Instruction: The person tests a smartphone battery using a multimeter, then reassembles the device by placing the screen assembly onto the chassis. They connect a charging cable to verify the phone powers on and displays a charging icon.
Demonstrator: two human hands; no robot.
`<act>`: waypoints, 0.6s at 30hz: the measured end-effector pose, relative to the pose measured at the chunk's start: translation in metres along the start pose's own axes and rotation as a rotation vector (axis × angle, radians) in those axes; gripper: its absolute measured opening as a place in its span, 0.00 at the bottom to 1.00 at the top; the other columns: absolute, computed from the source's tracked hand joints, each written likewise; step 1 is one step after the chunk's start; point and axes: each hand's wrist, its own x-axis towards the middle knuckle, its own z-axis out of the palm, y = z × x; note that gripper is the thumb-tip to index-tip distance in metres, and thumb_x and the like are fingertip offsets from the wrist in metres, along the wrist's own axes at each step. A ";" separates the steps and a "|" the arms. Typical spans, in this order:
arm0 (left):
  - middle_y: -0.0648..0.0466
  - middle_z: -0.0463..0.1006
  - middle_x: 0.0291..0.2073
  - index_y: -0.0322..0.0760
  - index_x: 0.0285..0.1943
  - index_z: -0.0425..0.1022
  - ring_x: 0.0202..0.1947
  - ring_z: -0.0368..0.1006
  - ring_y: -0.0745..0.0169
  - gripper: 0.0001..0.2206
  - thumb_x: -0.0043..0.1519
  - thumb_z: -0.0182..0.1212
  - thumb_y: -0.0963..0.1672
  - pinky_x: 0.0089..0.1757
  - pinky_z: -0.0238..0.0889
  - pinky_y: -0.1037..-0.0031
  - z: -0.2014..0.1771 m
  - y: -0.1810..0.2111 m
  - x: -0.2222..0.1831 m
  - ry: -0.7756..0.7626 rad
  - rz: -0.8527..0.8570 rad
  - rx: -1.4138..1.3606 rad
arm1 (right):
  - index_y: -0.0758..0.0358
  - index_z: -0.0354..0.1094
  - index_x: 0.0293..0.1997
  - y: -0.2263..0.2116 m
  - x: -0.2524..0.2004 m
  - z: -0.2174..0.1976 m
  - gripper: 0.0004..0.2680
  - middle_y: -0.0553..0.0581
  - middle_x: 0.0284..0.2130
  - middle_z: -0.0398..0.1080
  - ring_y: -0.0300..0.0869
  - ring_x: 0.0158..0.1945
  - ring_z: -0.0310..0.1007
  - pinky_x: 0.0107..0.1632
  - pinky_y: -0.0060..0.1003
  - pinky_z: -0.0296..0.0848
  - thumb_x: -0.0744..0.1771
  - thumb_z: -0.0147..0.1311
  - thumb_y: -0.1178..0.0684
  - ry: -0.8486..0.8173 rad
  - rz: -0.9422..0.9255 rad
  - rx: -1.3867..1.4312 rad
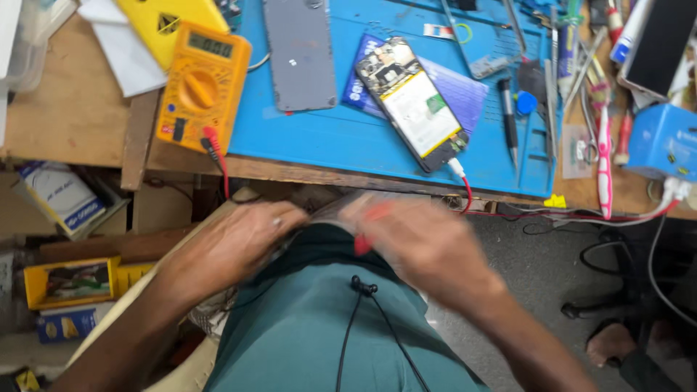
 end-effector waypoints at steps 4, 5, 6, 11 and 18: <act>0.47 0.79 0.48 0.35 0.56 0.73 0.48 0.76 0.42 0.18 0.54 0.60 0.37 0.47 0.69 0.61 -0.005 0.008 -0.009 0.155 0.032 0.079 | 0.56 0.66 0.61 0.019 -0.011 0.001 0.15 0.54 0.54 0.77 0.46 0.53 0.79 0.55 0.41 0.76 0.68 0.59 0.65 0.239 0.129 -0.030; 0.48 0.80 0.50 0.36 0.57 0.73 0.50 0.77 0.45 0.16 0.58 0.61 0.39 0.49 0.70 0.64 -0.005 0.011 -0.008 0.198 0.029 -0.005 | 0.60 0.65 0.65 0.032 -0.013 -0.004 0.17 0.59 0.55 0.75 0.49 0.56 0.77 0.57 0.43 0.75 0.68 0.61 0.61 0.254 0.266 -0.061; 0.49 0.80 0.52 0.37 0.58 0.73 0.53 0.77 0.48 0.15 0.62 0.62 0.40 0.51 0.70 0.67 -0.002 0.015 -0.006 0.241 0.025 -0.089 | 0.64 0.63 0.69 0.045 -0.011 -0.006 0.20 0.63 0.57 0.72 0.53 0.58 0.75 0.60 0.45 0.74 0.69 0.64 0.57 0.270 0.404 -0.091; 0.45 0.67 0.69 0.31 0.74 0.59 0.69 0.65 0.54 0.24 0.68 0.57 0.40 0.64 0.61 0.65 0.043 0.037 0.051 0.422 0.060 -1.073 | 0.76 0.58 0.70 0.057 0.013 0.007 0.32 0.73 0.55 0.69 0.63 0.56 0.69 0.56 0.52 0.69 0.62 0.70 0.47 0.189 0.389 -0.184; 0.49 0.59 0.70 0.36 0.79 0.43 0.68 0.60 0.60 0.34 0.67 0.57 0.41 0.64 0.53 0.66 0.083 0.035 0.112 0.738 -0.037 -1.594 | 0.70 0.57 0.70 0.067 0.024 0.002 0.35 0.67 0.47 0.71 0.57 0.52 0.71 0.56 0.50 0.69 0.58 0.71 0.46 0.173 0.595 0.038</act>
